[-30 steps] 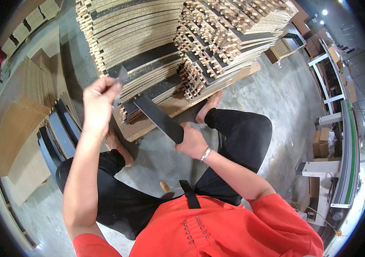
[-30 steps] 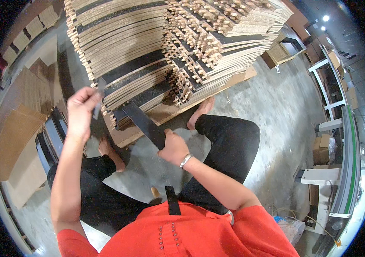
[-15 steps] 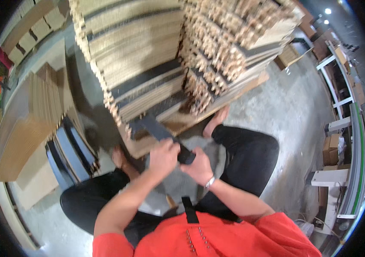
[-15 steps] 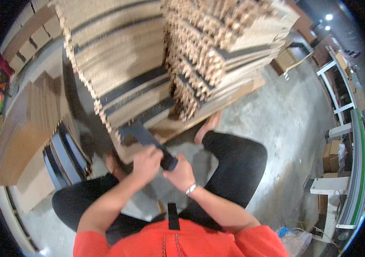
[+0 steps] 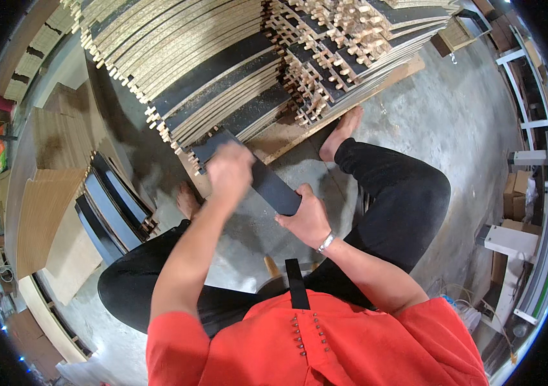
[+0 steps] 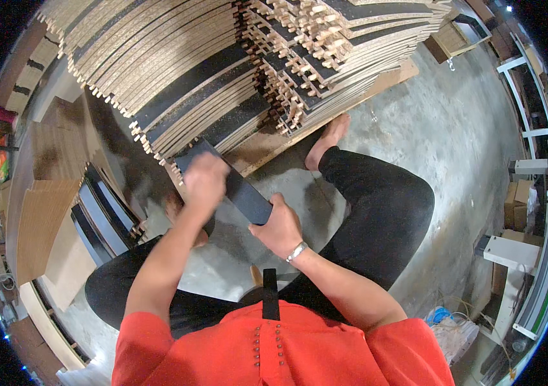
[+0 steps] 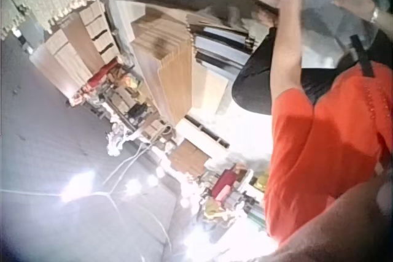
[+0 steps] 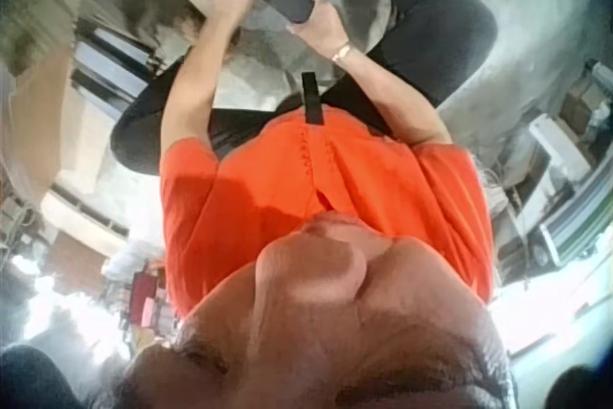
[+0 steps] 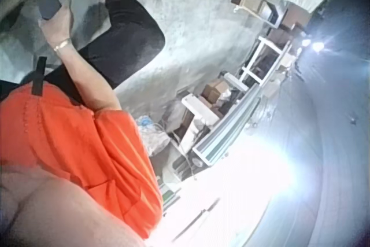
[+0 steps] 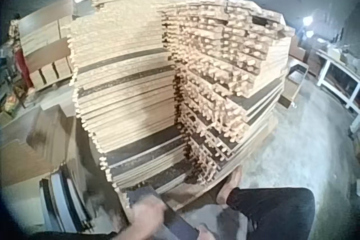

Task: The recorder is using a piece of sandpaper to smooth the edges and surfaces of wooden furniture components.

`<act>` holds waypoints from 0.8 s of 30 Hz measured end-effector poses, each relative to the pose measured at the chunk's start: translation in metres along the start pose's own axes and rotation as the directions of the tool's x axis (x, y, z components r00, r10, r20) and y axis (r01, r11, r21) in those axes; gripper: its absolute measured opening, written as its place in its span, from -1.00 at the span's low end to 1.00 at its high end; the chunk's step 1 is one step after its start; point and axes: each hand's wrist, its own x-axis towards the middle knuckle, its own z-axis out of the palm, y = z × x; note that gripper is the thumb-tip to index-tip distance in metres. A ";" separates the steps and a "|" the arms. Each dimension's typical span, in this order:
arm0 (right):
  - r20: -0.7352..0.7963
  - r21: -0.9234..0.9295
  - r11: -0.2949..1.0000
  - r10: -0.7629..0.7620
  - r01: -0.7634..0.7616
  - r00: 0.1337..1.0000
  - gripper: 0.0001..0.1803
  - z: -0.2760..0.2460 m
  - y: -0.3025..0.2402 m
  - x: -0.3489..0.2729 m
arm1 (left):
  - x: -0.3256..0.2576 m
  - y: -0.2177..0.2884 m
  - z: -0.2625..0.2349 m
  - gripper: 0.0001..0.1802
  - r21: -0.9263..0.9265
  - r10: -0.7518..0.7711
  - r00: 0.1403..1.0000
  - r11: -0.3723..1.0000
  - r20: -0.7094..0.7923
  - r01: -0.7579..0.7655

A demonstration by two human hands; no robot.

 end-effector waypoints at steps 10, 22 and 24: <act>-0.036 -0.036 0.999 -0.019 0.018 0.999 -0.41 0.002 0.012 0.005 | -0.003 0.013 -0.007 -0.95 -0.040 0.146 0.983 0.989 0.111 -0.143; -0.040 -0.061 0.998 -0.016 0.013 0.999 -0.45 0.004 0.016 0.008 | -0.032 0.059 -0.027 -0.95 -0.190 0.239 0.947 0.961 0.217 -0.199; -0.042 -0.052 0.997 -0.052 0.050 0.998 -0.46 0.006 0.015 0.006 | -0.032 0.054 -0.030 -0.97 -0.117 0.275 0.943 0.959 0.185 -0.257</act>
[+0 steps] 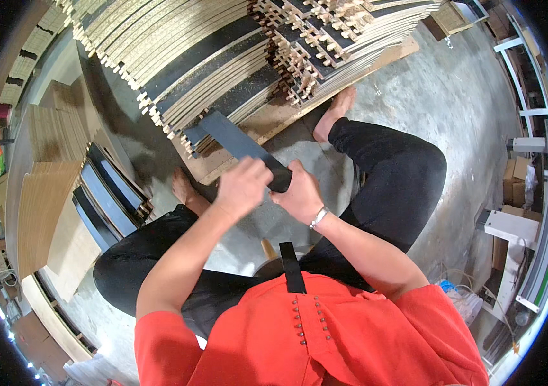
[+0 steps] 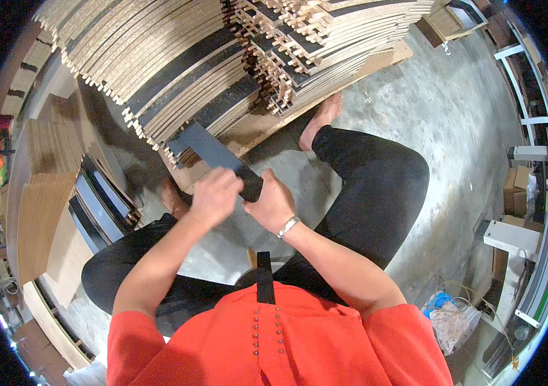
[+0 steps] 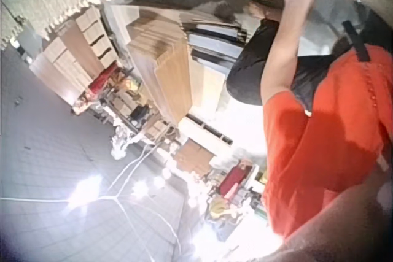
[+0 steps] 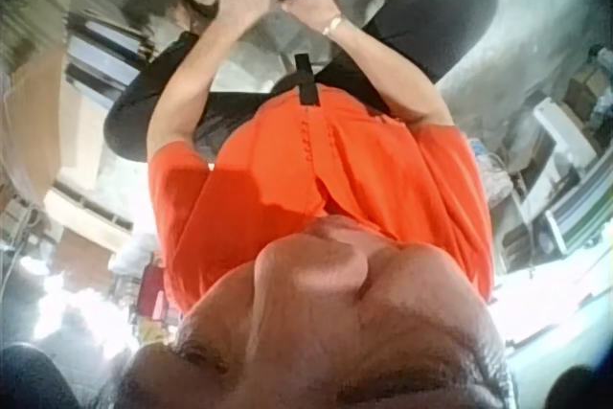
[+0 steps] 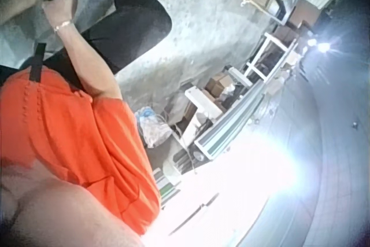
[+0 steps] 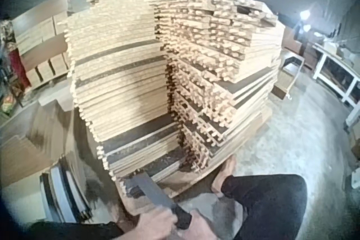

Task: The recorder is using a piece of sandpaper to smooth the edges and surfaces of wooden furniture components.

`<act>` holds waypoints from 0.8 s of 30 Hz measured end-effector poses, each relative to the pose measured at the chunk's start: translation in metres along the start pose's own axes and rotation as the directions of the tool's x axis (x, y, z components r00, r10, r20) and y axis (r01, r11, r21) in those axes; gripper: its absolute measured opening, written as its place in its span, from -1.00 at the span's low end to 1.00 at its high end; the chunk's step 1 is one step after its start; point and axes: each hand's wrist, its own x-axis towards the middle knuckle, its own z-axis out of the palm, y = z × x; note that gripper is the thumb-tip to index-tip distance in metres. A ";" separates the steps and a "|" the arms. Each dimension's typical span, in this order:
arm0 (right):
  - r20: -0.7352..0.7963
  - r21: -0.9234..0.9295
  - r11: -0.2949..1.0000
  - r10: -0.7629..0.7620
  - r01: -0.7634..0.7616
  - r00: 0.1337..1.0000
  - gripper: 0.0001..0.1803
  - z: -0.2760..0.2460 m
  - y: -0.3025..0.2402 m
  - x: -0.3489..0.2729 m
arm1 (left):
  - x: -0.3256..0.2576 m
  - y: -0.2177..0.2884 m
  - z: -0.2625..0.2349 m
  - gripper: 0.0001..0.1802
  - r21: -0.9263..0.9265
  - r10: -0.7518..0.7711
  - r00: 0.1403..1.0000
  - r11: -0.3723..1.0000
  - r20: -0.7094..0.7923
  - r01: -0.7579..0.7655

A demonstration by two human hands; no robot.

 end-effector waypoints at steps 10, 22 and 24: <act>0.657 0.668 0.291 0.200 -0.685 0.727 -0.54 -0.025 -0.014 -0.003 | -0.001 -0.006 -0.028 -0.94 -0.227 -0.431 0.854 0.899 -0.292 0.376; 0.722 0.674 0.119 0.100 -0.729 0.684 -0.58 -0.010 0.001 -0.004 | 0.027 -0.091 0.008 -0.94 0.076 -0.535 0.815 0.824 -0.222 0.562; 0.725 0.666 0.107 0.139 -0.738 0.675 -0.57 -0.012 0.009 0.001 | 0.022 -0.051 0.010 -0.94 0.097 -0.307 0.939 0.941 -0.152 0.324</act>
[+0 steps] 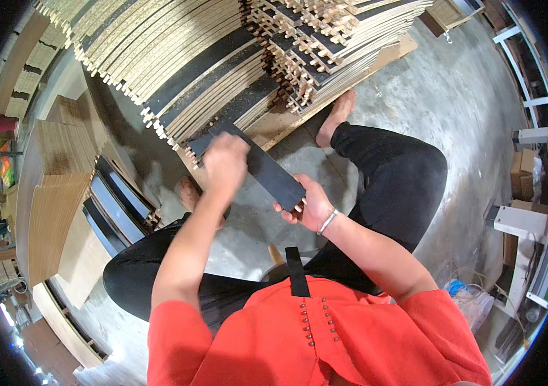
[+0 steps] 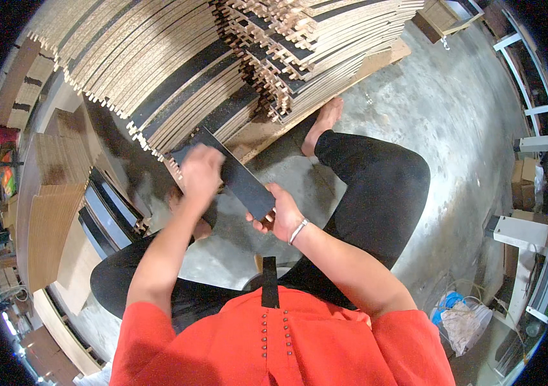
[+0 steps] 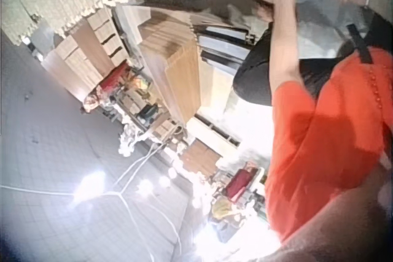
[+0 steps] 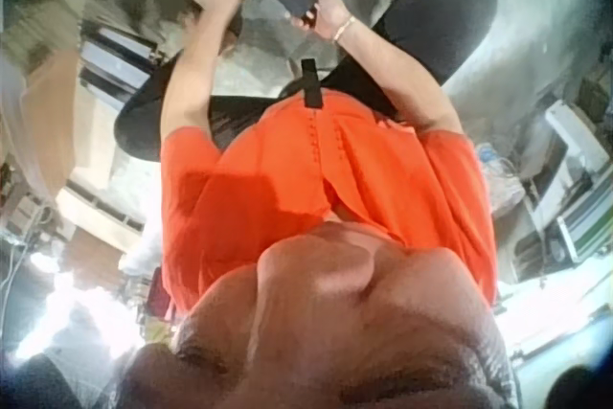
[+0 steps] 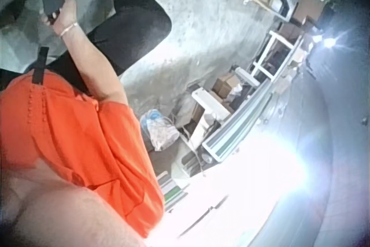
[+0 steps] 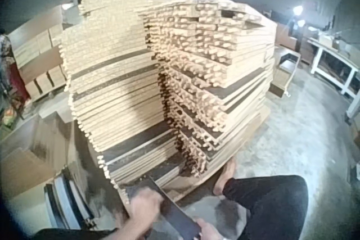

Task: The recorder is using a piece of sandpaper to smooth the edges and surfaces of wooden furniture components.

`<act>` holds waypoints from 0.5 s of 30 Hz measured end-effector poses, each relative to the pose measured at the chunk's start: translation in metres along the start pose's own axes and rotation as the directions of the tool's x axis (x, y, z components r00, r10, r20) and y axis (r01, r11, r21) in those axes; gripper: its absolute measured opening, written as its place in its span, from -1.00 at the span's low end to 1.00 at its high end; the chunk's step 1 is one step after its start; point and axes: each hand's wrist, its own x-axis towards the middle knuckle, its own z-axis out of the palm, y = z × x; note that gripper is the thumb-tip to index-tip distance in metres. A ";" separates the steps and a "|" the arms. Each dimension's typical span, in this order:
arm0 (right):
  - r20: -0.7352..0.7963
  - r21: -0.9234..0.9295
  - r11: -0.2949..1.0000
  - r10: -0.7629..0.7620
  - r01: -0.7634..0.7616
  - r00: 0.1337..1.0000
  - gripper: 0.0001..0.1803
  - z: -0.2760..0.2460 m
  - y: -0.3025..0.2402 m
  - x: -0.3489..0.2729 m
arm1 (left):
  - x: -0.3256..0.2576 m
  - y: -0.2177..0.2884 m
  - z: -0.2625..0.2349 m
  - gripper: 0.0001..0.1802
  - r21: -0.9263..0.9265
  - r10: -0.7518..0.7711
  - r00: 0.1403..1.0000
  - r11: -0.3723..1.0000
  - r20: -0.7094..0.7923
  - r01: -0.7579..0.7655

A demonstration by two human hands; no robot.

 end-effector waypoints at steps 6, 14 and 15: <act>-0.059 0.031 0.999 0.015 -0.014 0.998 -0.56 -0.006 -0.003 -0.001 | -0.006 0.036 -0.011 -0.96 -0.147 0.184 0.983 0.972 -0.004 -0.183; -0.009 -0.023 1.000 0.003 -0.003 1.000 -0.56 0.002 0.002 0.003 | 0.032 -0.048 0.007 -0.89 0.088 -0.393 0.919 0.915 -0.036 0.394; -0.028 -0.054 0.999 -0.003 0.001 1.000 -0.54 0.004 0.001 0.001 | 0.021 -0.040 0.005 -0.91 0.091 -0.312 0.949 0.945 -0.037 0.314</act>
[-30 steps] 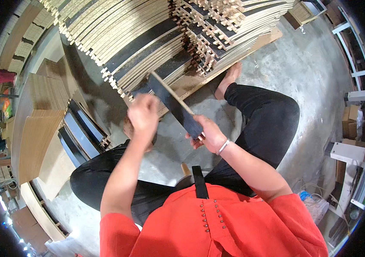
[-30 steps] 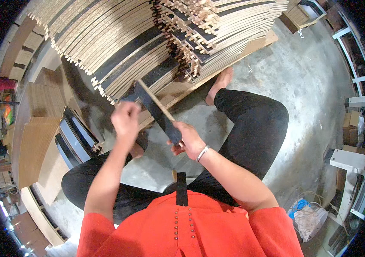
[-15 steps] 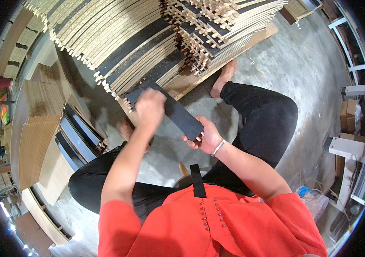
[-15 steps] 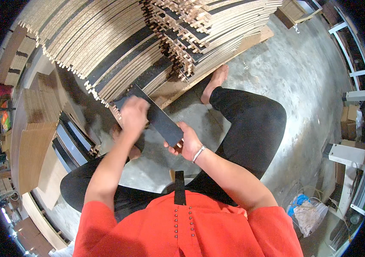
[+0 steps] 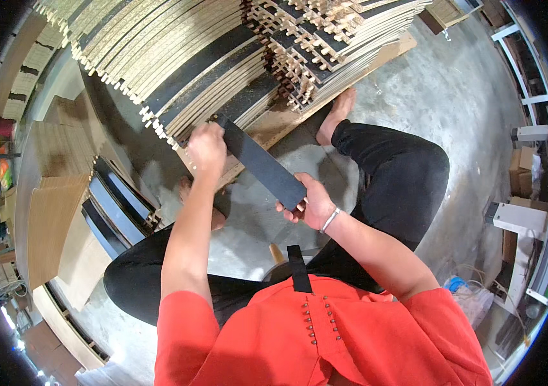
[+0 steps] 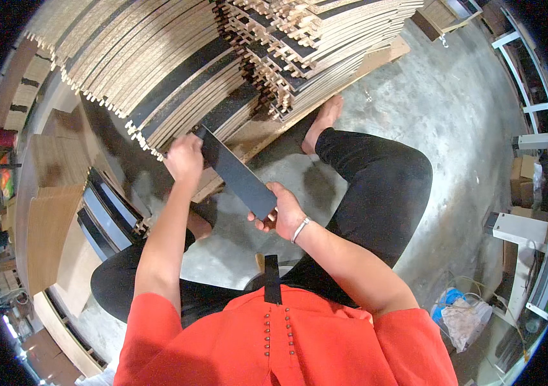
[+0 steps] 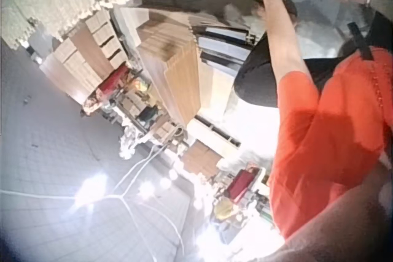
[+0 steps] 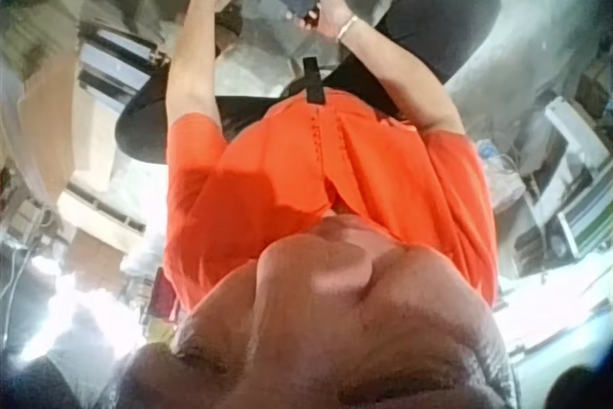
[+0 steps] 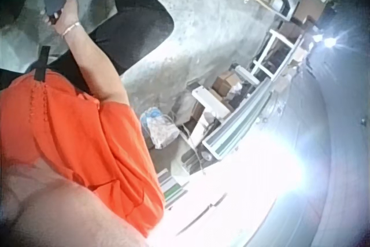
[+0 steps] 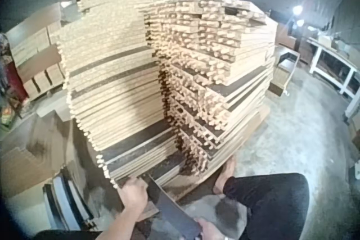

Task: The recorder is using a piece of sandpaper to smooth the edges and surfaces of wooden furniture components.

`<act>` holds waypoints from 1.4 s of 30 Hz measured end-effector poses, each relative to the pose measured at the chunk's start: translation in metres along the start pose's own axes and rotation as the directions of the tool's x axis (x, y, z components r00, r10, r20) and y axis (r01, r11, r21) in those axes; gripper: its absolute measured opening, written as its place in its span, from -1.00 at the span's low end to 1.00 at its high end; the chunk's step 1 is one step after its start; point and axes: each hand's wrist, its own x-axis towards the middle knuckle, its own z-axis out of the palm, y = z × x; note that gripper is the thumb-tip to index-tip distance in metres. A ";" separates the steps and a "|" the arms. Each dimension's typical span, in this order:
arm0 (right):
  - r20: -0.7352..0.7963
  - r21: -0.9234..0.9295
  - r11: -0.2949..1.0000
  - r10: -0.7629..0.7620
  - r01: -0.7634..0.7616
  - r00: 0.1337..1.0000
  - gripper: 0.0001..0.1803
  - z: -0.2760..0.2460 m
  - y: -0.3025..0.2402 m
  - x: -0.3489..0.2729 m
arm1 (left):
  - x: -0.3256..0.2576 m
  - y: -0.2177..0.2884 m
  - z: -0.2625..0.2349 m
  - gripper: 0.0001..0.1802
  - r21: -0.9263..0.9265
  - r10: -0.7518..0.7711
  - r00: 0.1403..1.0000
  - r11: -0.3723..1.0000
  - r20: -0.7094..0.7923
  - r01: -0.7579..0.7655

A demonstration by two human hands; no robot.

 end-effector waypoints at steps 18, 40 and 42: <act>-0.066 -0.530 0.437 -0.876 0.727 0.478 -0.42 -0.089 -0.005 -0.272 | -0.068 -0.009 -0.092 -0.92 -0.698 -0.103 0.976 0.685 0.192 0.210; -0.607 -0.778 0.579 -0.792 -0.245 0.057 -0.40 -0.329 0.162 -0.170 | -0.087 -0.023 -0.057 -0.91 -0.543 0.101 0.954 0.837 0.282 0.072; -0.671 -0.740 0.650 -0.731 -0.172 0.125 -0.44 -0.326 0.157 -0.168 | -0.091 -0.025 -0.052 -0.91 -0.557 0.100 0.959 0.827 0.265 0.068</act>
